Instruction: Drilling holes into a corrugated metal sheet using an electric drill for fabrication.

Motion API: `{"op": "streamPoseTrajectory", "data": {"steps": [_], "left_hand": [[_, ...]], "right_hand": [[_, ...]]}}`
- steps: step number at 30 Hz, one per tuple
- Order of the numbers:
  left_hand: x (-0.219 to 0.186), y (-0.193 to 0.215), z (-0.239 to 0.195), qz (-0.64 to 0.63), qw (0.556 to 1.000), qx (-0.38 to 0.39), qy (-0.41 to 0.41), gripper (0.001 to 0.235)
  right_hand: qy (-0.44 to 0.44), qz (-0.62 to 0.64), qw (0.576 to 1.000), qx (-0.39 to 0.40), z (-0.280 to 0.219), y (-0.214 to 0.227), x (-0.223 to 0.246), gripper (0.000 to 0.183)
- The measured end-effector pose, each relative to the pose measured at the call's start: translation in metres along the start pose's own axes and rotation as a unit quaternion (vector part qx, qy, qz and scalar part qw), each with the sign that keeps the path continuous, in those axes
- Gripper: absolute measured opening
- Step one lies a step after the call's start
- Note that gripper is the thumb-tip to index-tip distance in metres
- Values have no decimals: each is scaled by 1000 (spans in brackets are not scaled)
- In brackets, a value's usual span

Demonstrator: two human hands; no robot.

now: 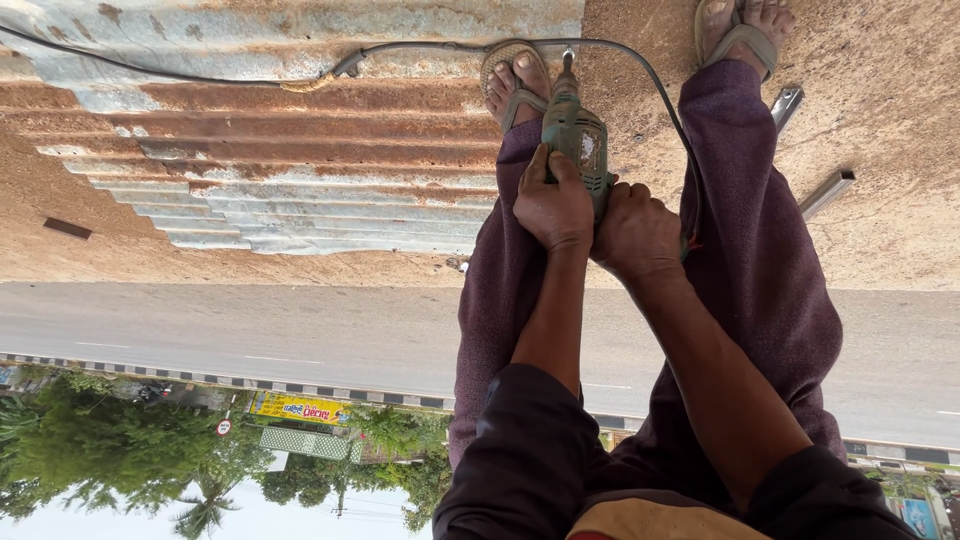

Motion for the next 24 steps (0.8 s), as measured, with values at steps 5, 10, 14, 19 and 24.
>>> {"op": "streamPoseTrajectory", "data": {"steps": [5, 10, 14, 19, 24], "left_hand": [[4, -3, -2, -1, 1000, 3, 7, 41], [8, -3, -5, -15, 1000, -10, 17, 42], [8, -5, -4, -51, 998, -1, 44, 43], [7, -3, -5, -71, 995, -6, 71, 42], [8, -5, -1, 0, 1000, -13, -4, 41]], "right_hand": [[-6, 0, 1000, 12, -1, 9, 1, 57], [4, -17, 1000, -3, -1, 8, -1, 55], [10, -28, 999, -12, 0, 8, -3, 55], [13, -37, 999, 4, 1, 8, -3, 59], [10, -10, 1000, -1, 2, 0, -3, 54]]}}
Point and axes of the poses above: each hand's wrist, its own z-axis towards the middle knuckle, its own y-axis out of the back of the hand, x = y × z, the point moved 3 cm from there along z, towards the middle knuckle, and after that the axes turned 2 degrees about -y, right-handed, at the moved point
